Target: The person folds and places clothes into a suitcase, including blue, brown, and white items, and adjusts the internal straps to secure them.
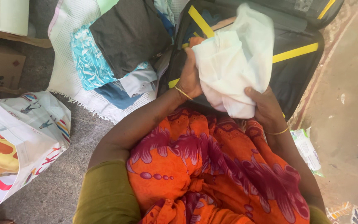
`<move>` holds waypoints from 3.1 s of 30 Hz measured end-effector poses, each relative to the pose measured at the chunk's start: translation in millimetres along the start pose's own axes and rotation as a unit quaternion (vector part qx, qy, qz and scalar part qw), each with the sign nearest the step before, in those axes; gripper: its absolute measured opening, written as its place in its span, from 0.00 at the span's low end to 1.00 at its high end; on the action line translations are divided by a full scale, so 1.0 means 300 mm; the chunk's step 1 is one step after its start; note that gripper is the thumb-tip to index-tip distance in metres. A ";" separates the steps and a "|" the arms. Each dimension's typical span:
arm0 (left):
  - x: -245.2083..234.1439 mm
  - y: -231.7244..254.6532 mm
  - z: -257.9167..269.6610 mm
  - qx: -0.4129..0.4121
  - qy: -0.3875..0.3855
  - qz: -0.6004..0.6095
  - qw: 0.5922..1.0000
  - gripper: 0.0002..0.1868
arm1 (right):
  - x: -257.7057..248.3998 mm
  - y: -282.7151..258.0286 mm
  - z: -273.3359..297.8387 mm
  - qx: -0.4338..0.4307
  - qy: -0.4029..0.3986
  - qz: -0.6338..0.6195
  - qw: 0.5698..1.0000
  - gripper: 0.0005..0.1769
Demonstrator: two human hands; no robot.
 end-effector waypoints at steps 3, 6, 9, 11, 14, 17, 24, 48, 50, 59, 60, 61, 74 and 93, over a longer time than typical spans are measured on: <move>-0.018 -0.006 0.018 -0.051 0.042 -0.114 0.991 0.31 | 0.036 -0.039 -0.003 -0.035 -0.021 0.043 0.998 0.39; -0.037 -0.046 0.007 -0.120 0.045 -0.045 0.991 0.32 | 0.096 -0.099 -0.016 -0.089 -0.070 0.082 0.990 0.42; -0.029 -0.035 0.011 -0.157 0.013 -0.042 0.987 0.33 | 0.105 -0.143 -0.037 -0.083 -0.063 -0.014 0.995 0.36; -0.012 -0.019 0.010 -0.155 -0.011 -0.071 0.985 0.32 | 0.139 -0.164 -0.020 -0.078 -0.143 -0.127 0.978 0.42; -0.005 -0.024 0.022 -0.216 -0.055 -0.091 0.971 0.33 | 0.122 -0.126 -0.075 -0.013 -0.161 -0.171 0.972 0.48; -0.015 -0.019 0.029 -0.256 -0.073 -0.090 0.960 0.33 | 0.043 -0.150 -0.098 -0.099 -0.081 -0.041 0.991 0.36; -0.072 0.036 0.003 -0.191 0.005 -0.092 0.977 0.33 | 0.106 -0.232 -0.001 -0.209 -0.066 -0.030 0.975 0.22; -0.110 -0.075 0.036 -0.250 -0.040 -0.098 0.962 0.31 | 0.597 -0.267 0.219 -0.562 -0.120 0.611 0.545 0.20; -0.088 -0.086 0.024 -0.245 -0.032 -0.068 0.967 0.33 | 0.606 -0.210 0.206 -0.546 -0.147 0.625 0.538 0.16; -0.007 -0.074 0.018 -0.131 -0.049 -0.236 0.961 0.40 | 0.611 -0.131 0.189 -0.495 -0.196 0.679 0.506 0.11; -0.043 -0.072 0.011 -0.116 -0.005 -0.246 0.962 0.38 | 0.606 -0.115 0.185 -0.474 -0.210 0.691 0.504 0.12; -0.064 -0.068 0.007 -0.117 -0.003 -0.245 0.963 0.38 | 0.597 -0.117 0.182 -0.472 -0.211 0.691 0.505 0.12; -0.058 0.061 -0.025 -0.123 0.032 -0.061 0.990 0.31 | 0.454 -0.189 0.145 -0.466 -0.098 0.586 0.656 0.18; -0.060 0.190 -0.049 -0.064 0.014 -0.105 0.992 0.31 | 0.390 -0.127 0.071 -0.434 -0.102 0.630 0.636 0.15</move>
Point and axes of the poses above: each hand's wrist, its own z-axis away from the middle knuckle, its own x-axis out of the palm, y = z × x, the point moved 9 cm from there along -z, towards the middle knuckle, and after that the axes turned 11 degrees about -z, right-handed, at the moved point
